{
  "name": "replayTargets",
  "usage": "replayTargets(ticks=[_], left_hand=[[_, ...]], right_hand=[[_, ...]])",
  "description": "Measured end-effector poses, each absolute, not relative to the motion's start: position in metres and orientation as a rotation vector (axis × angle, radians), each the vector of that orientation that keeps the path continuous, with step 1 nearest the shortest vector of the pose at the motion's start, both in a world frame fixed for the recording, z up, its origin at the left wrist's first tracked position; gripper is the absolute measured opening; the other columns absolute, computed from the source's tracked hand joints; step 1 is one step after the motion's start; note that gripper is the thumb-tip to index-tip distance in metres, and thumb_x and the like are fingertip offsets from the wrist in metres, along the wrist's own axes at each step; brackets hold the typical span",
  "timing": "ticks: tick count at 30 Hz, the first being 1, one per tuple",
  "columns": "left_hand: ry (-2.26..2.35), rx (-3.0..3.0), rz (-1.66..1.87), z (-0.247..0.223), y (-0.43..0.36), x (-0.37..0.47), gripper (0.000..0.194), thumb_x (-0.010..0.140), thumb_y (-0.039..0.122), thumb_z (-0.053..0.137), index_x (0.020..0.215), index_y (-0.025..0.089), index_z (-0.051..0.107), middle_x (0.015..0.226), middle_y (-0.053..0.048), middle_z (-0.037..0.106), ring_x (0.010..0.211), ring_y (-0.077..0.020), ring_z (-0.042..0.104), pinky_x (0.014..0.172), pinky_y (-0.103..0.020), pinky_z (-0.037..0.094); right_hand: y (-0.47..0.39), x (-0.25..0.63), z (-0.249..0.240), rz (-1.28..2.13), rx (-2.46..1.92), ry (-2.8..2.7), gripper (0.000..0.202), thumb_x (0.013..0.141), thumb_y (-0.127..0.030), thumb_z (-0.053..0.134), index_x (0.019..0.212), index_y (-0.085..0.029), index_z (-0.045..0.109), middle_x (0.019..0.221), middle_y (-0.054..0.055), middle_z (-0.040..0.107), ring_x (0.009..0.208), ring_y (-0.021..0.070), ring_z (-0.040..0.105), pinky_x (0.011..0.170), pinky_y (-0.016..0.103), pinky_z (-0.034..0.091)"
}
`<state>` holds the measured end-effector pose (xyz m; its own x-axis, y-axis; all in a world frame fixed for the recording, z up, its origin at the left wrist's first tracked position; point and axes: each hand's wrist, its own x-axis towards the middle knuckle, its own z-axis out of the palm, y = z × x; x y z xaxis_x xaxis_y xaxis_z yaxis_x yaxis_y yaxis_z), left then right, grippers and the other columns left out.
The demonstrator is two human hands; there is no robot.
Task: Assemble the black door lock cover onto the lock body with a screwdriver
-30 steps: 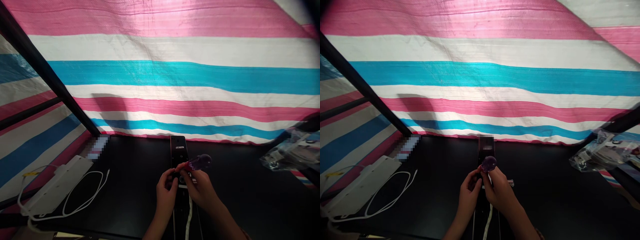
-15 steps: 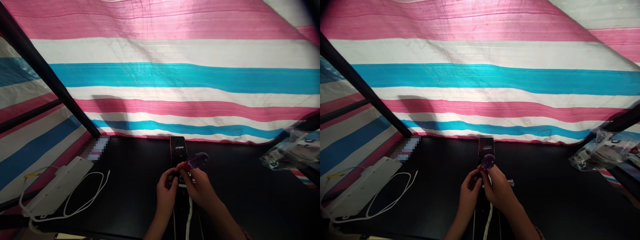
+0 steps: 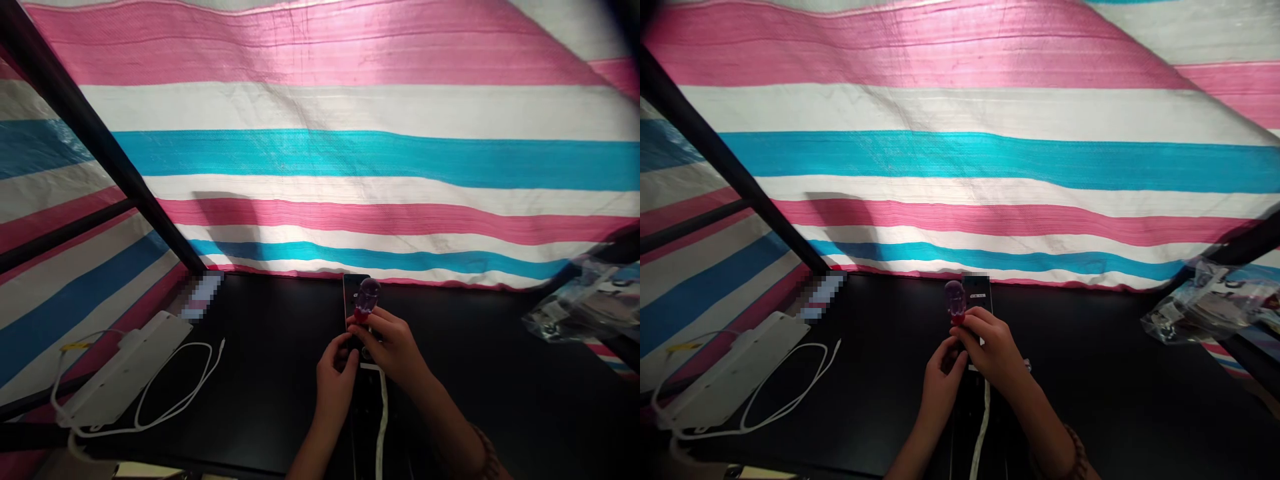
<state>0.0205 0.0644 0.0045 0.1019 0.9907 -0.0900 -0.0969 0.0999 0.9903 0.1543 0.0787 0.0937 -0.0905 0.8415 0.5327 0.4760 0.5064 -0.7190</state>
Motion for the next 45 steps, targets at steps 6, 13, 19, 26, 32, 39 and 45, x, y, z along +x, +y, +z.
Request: replayTargets(ticks=[6,13,19,26,32,39,45], left_hand=[[1.114,1.131,1.104,0.009,0.063,0.018,0.035,0.086,0.033,0.069,0.119,0.020,0.071,0.107,-0.007,0.074,0.090,-0.0210,0.068,0.082,-0.031,0.055],[1.141,1.120,1.095,0.009,0.063,0.018,0.037,0.084,0.032,0.070,0.119,0.020,0.072,0.101,-0.006,0.075,0.084,-0.0193,0.066,0.078,-0.030,0.054],[1.128,1.109,1.094,0.012,0.063,0.018,0.036,0.085,0.032,0.069,0.119,0.021,0.072,0.103,-0.006,0.074,0.087,-0.0198,0.065,0.080,-0.030,0.054],[1.159,1.065,1.103,0.008,0.062,0.019,0.038,0.082,0.034,0.072,0.117,0.020,0.073,0.095,-0.006,0.074,0.085,-0.0209,0.066,0.079,-0.031,0.054],[1.126,1.085,1.123,0.008,0.063,0.020,0.035,0.083,0.033,0.071,0.115,0.019,0.073,0.099,-0.007,0.075,0.083,-0.0202,0.067,0.078,-0.031,0.055],[1.119,1.086,1.112,0.003,0.064,0.020,0.036,0.085,0.032,0.071,0.118,0.019,0.072,0.108,-0.009,0.075,0.092,-0.0220,0.068,0.082,-0.031,0.055],[1.084,1.101,1.109,0.004,0.063,0.019,0.033,0.086,0.031,0.069,0.117,0.019,0.072,0.106,-0.008,0.074,0.089,-0.0205,0.067,0.082,-0.030,0.054]], right_hand=[[0.075,0.153,0.097,0.370,-1.110,-1.707,0.011,0.095,-0.023,0.061,0.094,-0.021,0.072,0.091,0.006,0.071,0.078,0.0171,0.069,0.067,0.027,0.056],[0.073,0.153,0.093,0.311,-1.097,-1.686,0.010,0.094,-0.018,0.062,0.095,-0.021,0.071,0.090,0.006,0.070,0.077,0.0156,0.068,0.067,0.025,0.056],[0.076,0.150,0.089,0.254,-1.103,-1.682,0.010,0.095,-0.019,0.061,0.093,-0.021,0.071,0.091,0.007,0.071,0.077,0.0169,0.069,0.067,0.027,0.056],[0.076,0.149,0.090,0.250,-1.123,-1.705,0.009,0.095,-0.024,0.063,0.091,-0.022,0.071,0.087,0.005,0.068,0.074,0.0164,0.067,0.066,0.027,0.055],[0.074,0.149,0.086,0.258,-1.127,-1.677,0.011,0.095,-0.023,0.063,0.088,-0.021,0.071,0.087,0.005,0.068,0.073,0.0154,0.066,0.064,0.026,0.054],[0.069,0.144,0.090,0.238,-1.093,-1.647,0.011,0.094,-0.019,0.063,0.086,-0.021,0.070,0.085,0.005,0.068,0.072,0.0147,0.066,0.063,0.024,0.054],[0.068,0.144,0.090,0.243,-1.106,-1.662,0.011,0.094,-0.019,0.063,0.089,-0.022,0.072,0.087,0.004,0.068,0.073,0.0147,0.067,0.064,0.025,0.054]])
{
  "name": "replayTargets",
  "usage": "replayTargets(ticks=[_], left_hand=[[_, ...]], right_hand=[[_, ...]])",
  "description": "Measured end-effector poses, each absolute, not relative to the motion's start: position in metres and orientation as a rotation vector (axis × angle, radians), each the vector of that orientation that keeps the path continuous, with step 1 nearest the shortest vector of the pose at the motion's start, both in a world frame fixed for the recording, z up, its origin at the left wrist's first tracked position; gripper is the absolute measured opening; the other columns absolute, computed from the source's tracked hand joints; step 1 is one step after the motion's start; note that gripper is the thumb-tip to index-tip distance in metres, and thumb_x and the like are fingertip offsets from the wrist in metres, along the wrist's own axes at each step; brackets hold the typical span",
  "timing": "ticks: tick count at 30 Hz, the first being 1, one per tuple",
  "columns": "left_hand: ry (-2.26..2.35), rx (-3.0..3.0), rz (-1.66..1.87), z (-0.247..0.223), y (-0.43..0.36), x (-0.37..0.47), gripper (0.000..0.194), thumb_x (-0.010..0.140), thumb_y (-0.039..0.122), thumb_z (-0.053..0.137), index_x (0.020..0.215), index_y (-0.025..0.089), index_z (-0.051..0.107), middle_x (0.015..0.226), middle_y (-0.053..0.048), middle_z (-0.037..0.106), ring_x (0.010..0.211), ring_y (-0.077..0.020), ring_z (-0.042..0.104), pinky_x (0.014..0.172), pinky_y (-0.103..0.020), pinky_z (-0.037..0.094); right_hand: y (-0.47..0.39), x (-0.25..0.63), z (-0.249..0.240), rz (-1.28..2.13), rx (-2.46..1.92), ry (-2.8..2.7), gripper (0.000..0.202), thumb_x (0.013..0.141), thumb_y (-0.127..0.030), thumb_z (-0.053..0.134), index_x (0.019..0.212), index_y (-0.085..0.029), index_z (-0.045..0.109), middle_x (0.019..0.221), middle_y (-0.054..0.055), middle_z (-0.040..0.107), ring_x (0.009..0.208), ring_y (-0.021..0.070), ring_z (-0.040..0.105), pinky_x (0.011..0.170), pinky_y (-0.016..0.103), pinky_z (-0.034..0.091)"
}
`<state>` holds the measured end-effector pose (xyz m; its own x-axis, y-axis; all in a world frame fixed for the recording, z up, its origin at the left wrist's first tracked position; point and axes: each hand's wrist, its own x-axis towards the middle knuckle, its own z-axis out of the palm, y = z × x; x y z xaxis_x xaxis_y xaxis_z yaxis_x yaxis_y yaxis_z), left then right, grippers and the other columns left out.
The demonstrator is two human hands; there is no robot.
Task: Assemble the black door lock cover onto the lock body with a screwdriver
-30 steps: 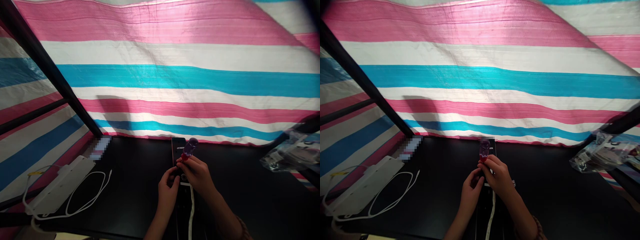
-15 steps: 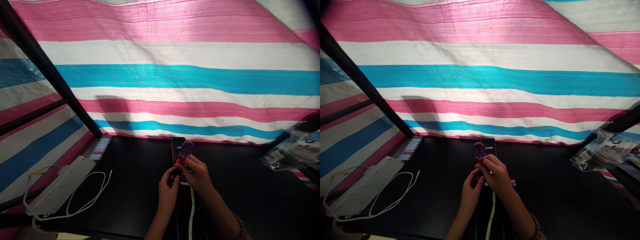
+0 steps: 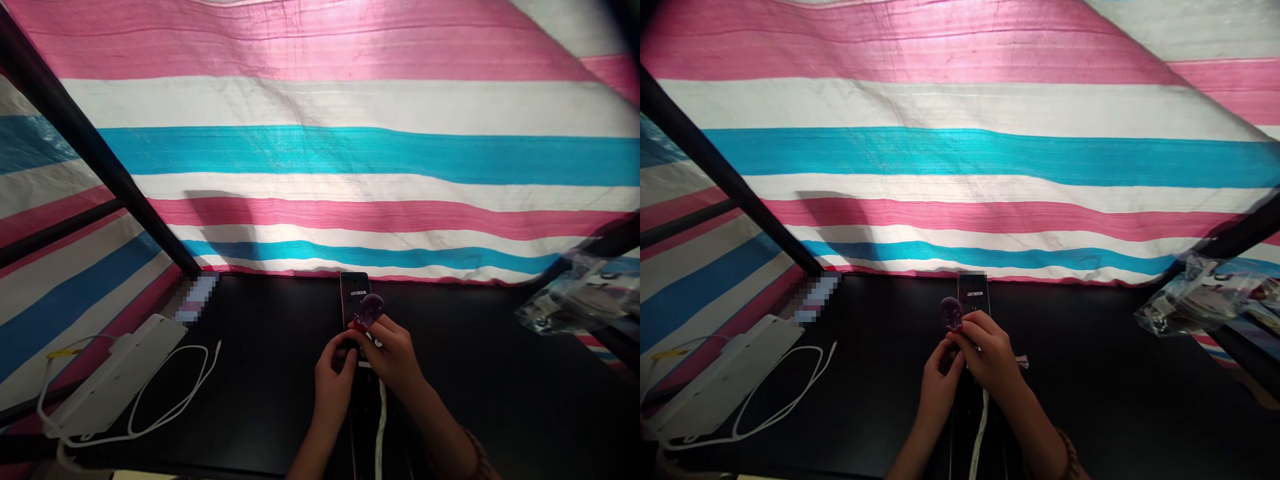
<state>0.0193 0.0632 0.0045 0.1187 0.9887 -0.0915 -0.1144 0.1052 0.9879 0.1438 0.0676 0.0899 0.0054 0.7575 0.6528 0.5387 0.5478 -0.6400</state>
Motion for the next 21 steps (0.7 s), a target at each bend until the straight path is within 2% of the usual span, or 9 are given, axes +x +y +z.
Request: replayTargets(ticks=[9,16,21], left_hand=[[1.111,1.090,1.097,0.001,0.063,0.019,0.036,0.086,0.034,0.070,0.119,0.019,0.071,0.104,-0.007,0.074,0.089,-0.0201,0.066,0.080,-0.029,0.054],[1.114,1.087,1.099,0.002,0.064,0.019,0.037,0.085,0.034,0.070,0.118,0.018,0.071,0.093,-0.006,0.072,0.082,-0.0192,0.066,0.077,-0.029,0.054],[1.116,1.073,1.086,0.002,0.064,0.018,0.042,0.084,0.037,0.070,0.120,0.016,0.070,0.085,-0.005,0.071,0.079,-0.0200,0.067,0.072,-0.029,0.054]], right_hand=[[0.070,0.145,0.087,0.229,-1.084,-1.648,0.009,0.093,-0.017,0.065,0.088,-0.021,0.070,0.087,0.004,0.067,0.074,0.0145,0.066,0.064,0.024,0.052],[0.072,0.147,0.092,0.317,-1.105,-1.708,0.009,0.094,-0.017,0.063,0.090,-0.021,0.070,0.088,0.004,0.067,0.077,0.0147,0.065,0.068,0.024,0.051],[0.076,0.148,0.097,0.407,-1.117,-1.742,0.007,0.092,-0.020,0.067,0.086,-0.020,0.070,0.084,0.003,0.064,0.070,0.0130,0.062,0.063,0.023,0.049]])
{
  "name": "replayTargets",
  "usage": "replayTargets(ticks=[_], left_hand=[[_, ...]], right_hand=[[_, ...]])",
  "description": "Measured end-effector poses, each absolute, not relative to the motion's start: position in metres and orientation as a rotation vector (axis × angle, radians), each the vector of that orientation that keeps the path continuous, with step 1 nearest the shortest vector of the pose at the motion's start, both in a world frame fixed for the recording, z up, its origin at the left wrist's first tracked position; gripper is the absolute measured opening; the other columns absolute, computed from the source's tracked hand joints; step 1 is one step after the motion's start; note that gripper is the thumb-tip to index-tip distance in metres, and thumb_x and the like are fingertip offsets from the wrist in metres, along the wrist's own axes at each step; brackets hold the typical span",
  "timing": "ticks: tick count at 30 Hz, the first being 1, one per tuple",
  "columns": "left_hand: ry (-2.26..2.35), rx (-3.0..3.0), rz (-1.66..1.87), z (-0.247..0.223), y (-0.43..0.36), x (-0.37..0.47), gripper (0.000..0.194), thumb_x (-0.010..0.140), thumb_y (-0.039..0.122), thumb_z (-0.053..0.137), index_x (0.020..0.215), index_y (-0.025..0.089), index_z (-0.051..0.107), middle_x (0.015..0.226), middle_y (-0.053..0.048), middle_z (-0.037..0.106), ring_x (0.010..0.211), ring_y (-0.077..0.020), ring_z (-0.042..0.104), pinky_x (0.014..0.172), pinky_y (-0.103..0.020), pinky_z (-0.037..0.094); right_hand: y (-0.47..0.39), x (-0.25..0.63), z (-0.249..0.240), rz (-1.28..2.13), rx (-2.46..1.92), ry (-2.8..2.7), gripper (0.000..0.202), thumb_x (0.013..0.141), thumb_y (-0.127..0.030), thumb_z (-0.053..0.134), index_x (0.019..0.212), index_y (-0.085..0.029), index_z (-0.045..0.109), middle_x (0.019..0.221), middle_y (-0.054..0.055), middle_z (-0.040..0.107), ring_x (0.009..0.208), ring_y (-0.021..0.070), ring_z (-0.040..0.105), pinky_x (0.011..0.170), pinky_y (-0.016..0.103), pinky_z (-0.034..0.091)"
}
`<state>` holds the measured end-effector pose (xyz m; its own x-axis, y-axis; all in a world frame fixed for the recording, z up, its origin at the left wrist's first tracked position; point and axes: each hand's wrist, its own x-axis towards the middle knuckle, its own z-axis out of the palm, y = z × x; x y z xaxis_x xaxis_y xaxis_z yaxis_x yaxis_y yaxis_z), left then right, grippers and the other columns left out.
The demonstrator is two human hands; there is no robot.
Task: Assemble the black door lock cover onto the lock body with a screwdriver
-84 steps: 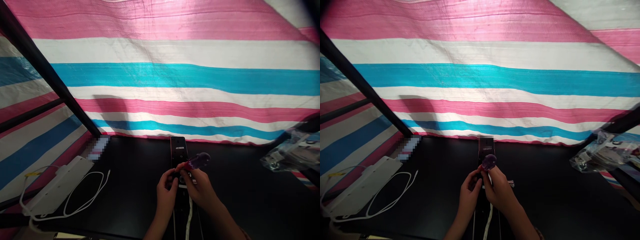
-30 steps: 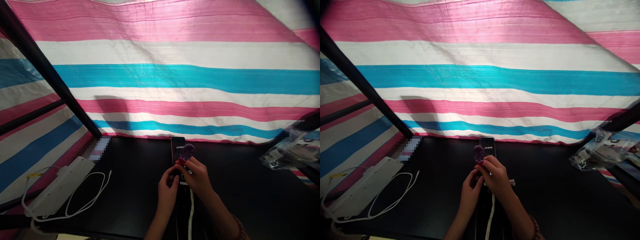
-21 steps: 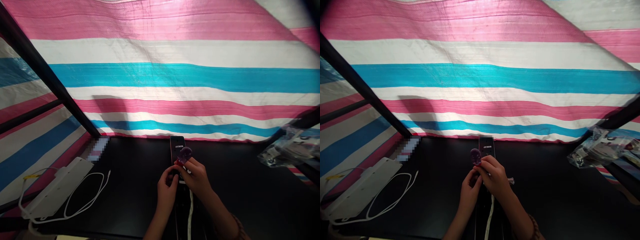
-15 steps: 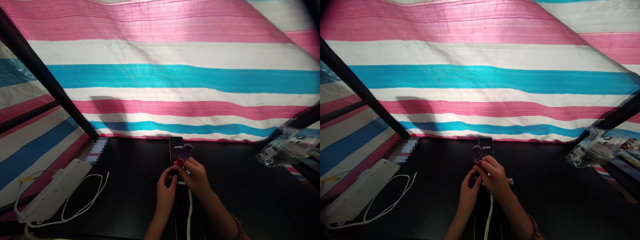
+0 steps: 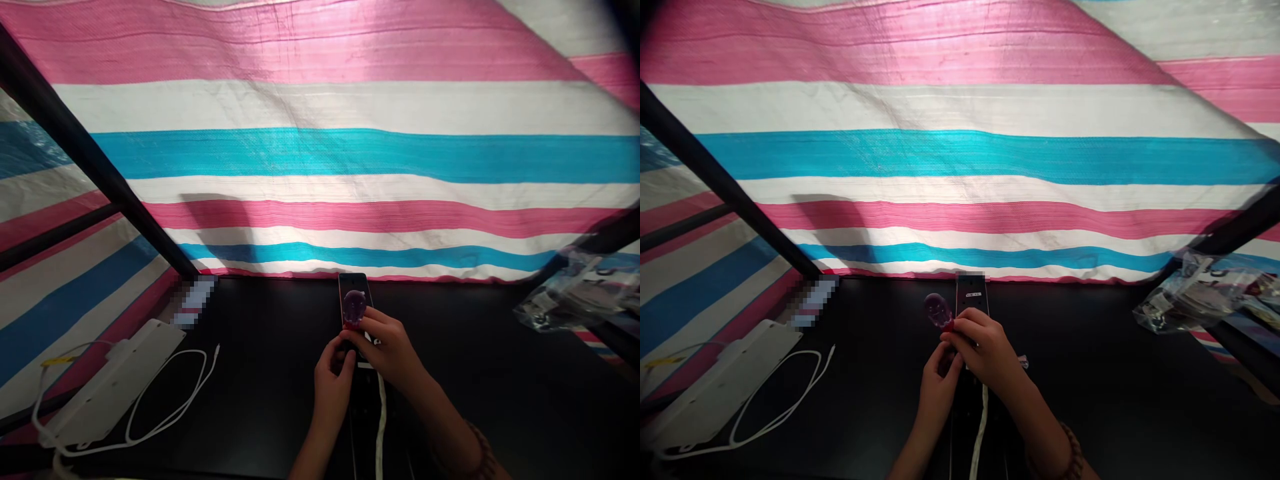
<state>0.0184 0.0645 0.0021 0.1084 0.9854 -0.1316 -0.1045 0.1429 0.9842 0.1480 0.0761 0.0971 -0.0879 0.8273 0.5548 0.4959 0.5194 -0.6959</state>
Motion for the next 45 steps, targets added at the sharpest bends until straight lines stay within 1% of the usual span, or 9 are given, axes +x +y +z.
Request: replayTargets(ticks=[7,19,22,27,33,36,39,42,45], left_hand=[[1.152,1.124,1.066,0.002,0.065,0.016,0.041,0.084,0.037,0.071,0.119,0.017,0.070,0.090,-0.006,0.072,0.083,-0.0199,0.066,0.075,-0.029,0.054],[1.071,1.141,1.094,0.002,0.069,0.011,0.038,0.086,0.032,0.070,0.123,0.022,0.069,0.120,-0.008,0.072,0.103,-0.0222,0.067,0.093,-0.033,0.054],[1.059,1.117,1.098,0.008,0.069,0.010,0.037,0.086,0.031,0.069,0.123,0.022,0.069,0.122,-0.008,0.071,0.100,-0.0206,0.068,0.091,-0.032,0.055],[1.087,1.114,1.076,0.014,0.069,0.007,0.038,0.086,0.031,0.069,0.123,0.021,0.069,0.112,-0.007,0.075,0.091,-0.0193,0.069,0.083,-0.030,0.056],[1.183,1.367,1.124,0.010,0.070,0.004,0.023,0.088,0.033,0.068,0.107,0.024,0.077,0.132,-0.009,0.065,0.096,-0.0219,0.068,0.078,-0.031,0.055],[1.240,1.486,1.140,0.008,0.070,-0.003,0.018,0.090,0.034,0.065,0.096,0.025,0.079,0.130,-0.008,0.067,0.091,-0.0213,0.068,0.081,-0.034,0.055],[1.291,1.569,1.165,0.001,0.075,-0.018,0.018,0.091,0.034,0.064,0.090,0.024,0.079,0.122,-0.008,0.071,0.098,-0.0247,0.069,0.086,-0.036,0.055],[1.371,1.646,1.131,-0.008,0.090,-0.039,0.023,0.092,0.038,0.062,0.092,0.024,0.079,0.104,-0.008,0.075,0.098,-0.0262,0.070,0.090,-0.038,0.055],[1.429,1.704,1.068,-0.013,0.108,-0.054,0.024,0.090,0.041,0.063,0.096,0.025,0.080,0.099,-0.007,0.074,0.095,-0.0271,0.070,0.089,-0.042,0.055]], right_hand=[[0.078,0.148,0.094,0.300,-1.118,-1.685,0.011,0.090,-0.022,0.071,0.080,-0.020,0.068,0.080,0.001,0.063,0.069,0.0124,0.060,0.062,0.023,0.047],[0.076,0.152,0.093,0.272,-1.137,-1.653,0.011,0.091,-0.023,0.069,0.081,-0.021,0.070,0.078,0.002,0.065,0.068,0.0142,0.063,0.061,0.024,0.050],[0.075,0.153,0.093,0.267,-1.142,-1.647,0.012,0.091,-0.024,0.069,0.079,-0.020,0.069,0.078,0.002,0.065,0.066,0.0139,0.062,0.060,0.024,0.049],[0.072,0.155,0.093,0.255,-1.140,-1.621,0.008,0.090,-0.022,0.070,0.082,-0.021,0.070,0.079,0.002,0.066,0.068,0.0144,0.064,0.061,0.025,0.050],[0.066,0.152,0.088,0.297,-1.147,-1.481,0.007,0.088,-0.023,0.072,0.081,-0.022,0.071,0.082,0.004,0.070,0.072,0.0176,0.067,0.064,0.028,0.053],[0.062,0.152,0.078,0.332,-1.169,-1.419,0.009,0.089,-0.023,0.070,0.080,-0.022,0.071,0.082,0.004,0.071,0.072,0.0179,0.067,0.065,0.029,0.053],[0.060,0.160,0.067,0.370,-1.210,-1.289,0.009,0.090,-0.026,0.069,0.082,-0.022,0.071,0.080,0.002,0.069,0.070,0.0167,0.065,0.063,0.027,0.052],[0.067,0.177,0.060,0.345,-1.265,-1.027,0.014,0.094,-0.033,0.065,0.086,-0.021,0.068,0.074,0.000,0.065,0.064,0.0148,0.062,0.059,0.026,0.050],[0.090,0.198,0.062,0.219,-1.272,-0.895,0.019,0.097,-0.037,0.059,0.092,-0.021,0.066,0.075,0.001,0.066,0.067,0.0160,0.064,0.066,0.028,0.052]])
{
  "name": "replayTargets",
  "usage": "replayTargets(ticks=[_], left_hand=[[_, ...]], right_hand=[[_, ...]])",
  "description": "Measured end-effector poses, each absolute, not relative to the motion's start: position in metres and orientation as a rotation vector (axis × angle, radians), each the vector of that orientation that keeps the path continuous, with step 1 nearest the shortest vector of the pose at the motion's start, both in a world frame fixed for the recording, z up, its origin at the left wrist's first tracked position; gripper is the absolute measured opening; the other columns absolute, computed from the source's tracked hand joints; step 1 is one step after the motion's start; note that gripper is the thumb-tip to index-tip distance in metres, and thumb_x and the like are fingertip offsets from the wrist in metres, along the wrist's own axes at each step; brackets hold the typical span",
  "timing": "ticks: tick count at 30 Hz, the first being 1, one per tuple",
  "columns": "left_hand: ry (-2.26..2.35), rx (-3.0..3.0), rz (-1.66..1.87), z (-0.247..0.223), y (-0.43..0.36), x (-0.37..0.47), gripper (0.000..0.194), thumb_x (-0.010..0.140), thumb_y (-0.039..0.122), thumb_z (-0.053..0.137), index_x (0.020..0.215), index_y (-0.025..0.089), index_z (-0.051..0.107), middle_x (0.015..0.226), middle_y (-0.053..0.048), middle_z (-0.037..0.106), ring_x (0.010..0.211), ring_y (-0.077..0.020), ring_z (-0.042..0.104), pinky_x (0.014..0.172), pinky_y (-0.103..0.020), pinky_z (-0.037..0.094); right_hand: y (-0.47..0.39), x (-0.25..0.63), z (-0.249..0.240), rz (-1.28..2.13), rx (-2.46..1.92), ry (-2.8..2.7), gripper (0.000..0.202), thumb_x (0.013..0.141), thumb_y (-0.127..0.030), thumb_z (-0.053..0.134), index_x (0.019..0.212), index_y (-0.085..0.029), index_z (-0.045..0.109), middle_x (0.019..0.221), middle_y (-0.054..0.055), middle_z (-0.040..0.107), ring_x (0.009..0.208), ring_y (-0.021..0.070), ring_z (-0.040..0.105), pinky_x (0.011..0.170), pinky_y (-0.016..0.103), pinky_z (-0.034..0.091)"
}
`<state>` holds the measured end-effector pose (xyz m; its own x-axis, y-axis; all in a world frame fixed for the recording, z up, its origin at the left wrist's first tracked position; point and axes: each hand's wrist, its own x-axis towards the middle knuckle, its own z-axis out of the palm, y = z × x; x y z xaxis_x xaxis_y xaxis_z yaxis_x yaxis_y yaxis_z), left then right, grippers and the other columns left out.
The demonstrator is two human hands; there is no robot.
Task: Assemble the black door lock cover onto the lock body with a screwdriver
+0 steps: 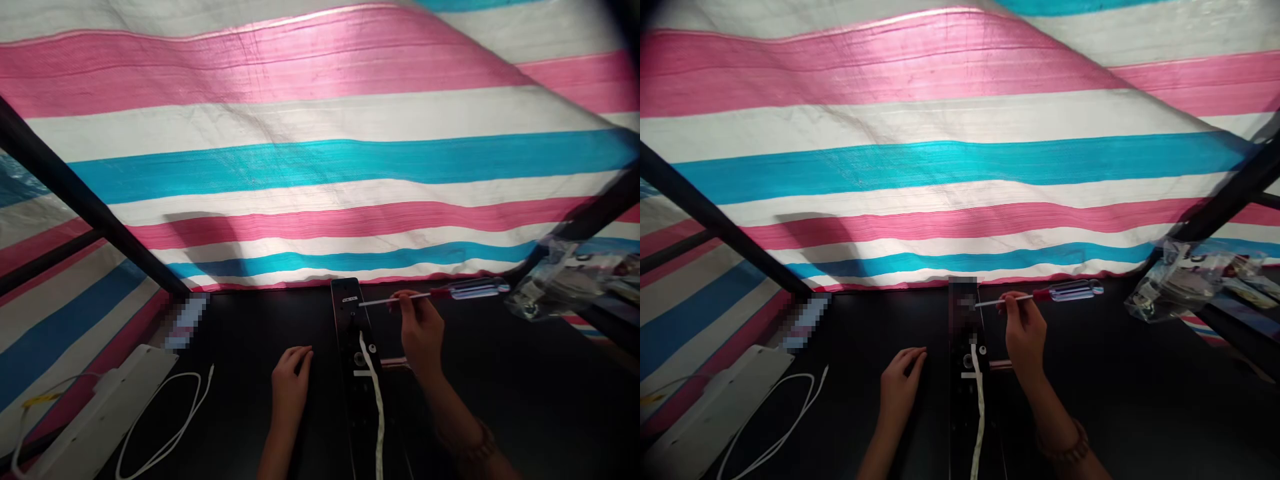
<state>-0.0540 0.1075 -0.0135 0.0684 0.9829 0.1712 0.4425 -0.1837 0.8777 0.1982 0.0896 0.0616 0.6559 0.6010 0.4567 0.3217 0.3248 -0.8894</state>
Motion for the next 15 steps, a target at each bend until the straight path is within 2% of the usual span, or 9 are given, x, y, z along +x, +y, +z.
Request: replayTargets(ticks=[3,6,8,10,12,15], left_hand=[[1.460,1.737,1.056,-0.008,0.114,-0.050,0.030,0.087,0.040,0.066,0.110,0.024,0.077,0.108,-0.009,0.072,0.104,-0.0303,0.067,0.095,-0.048,0.053],[1.499,1.706,1.099,0.003,0.099,-0.030,0.037,0.091,0.040,0.061,0.122,0.023,0.072,0.127,-0.012,0.067,0.123,-0.0326,0.059,0.109,-0.054,0.044],[1.424,1.586,1.081,0.009,0.078,-0.014,0.041,0.096,0.041,0.054,0.129,0.021,0.067,0.137,-0.013,0.063,0.130,-0.0308,0.056,0.114,-0.052,0.040],[1.307,1.453,0.983,0.012,0.057,0.000,0.051,0.095,0.042,0.056,0.142,0.020,0.057,0.145,-0.014,0.059,0.135,-0.0310,0.054,0.116,-0.051,0.040],[1.239,1.368,0.931,0.011,0.041,0.008,0.061,0.095,0.042,0.058,0.151,0.021,0.047,0.156,-0.013,0.048,0.145,-0.0307,0.042,0.121,-0.050,0.033],[1.201,1.324,0.905,0.008,0.033,0.010,0.062,0.096,0.040,0.056,0.154,0.023,0.042,0.161,-0.010,0.041,0.150,-0.0287,0.035,0.124,-0.049,0.027]], right_hand=[[0.122,0.217,0.065,0.092,-1.281,-1.038,0.023,0.101,-0.039,0.053,0.097,-0.020,0.065,0.078,0.004,0.068,0.069,0.0177,0.067,0.069,0.032,0.054],[0.151,0.228,0.065,0.052,-1.290,-1.229,0.027,0.101,-0.042,0.050,0.094,-0.020,0.063,0.080,0.005,0.068,0.069,0.0189,0.068,0.069,0.034,0.055],[0.163,0.231,0.062,0.053,-1.295,-1.296,0.028,0.100,-0.044,0.050,0.091,-0.020,0.062,0.080,0.006,0.067,0.070,0.0200,0.069,0.070,0.035,0.056],[0.170,0.232,0.057,0.041,-1.305,-1.350,0.030,0.100,-0.045,0.050,0.090,-0.020,0.062,0.082,0.007,0.067,0.072,0.0210,0.069,0.071,0.036,0.055],[0.172,0.232,0.054,0.029,-1.314,-1.389,0.031,0.100,-0.046,0.049,0.091,-0.020,0.062,0.083,0.007,0.067,0.073,0.0214,0.069,0.072,0.036,0.055],[0.173,0.232,0.053,0.017,-1.319,-1.423,0.030,0.102,-0.045,0.046,0.093,-0.021,0.061,0.082,0.007,0.068,0.072,0.0209,0.069,0.070,0.036,0.056]])
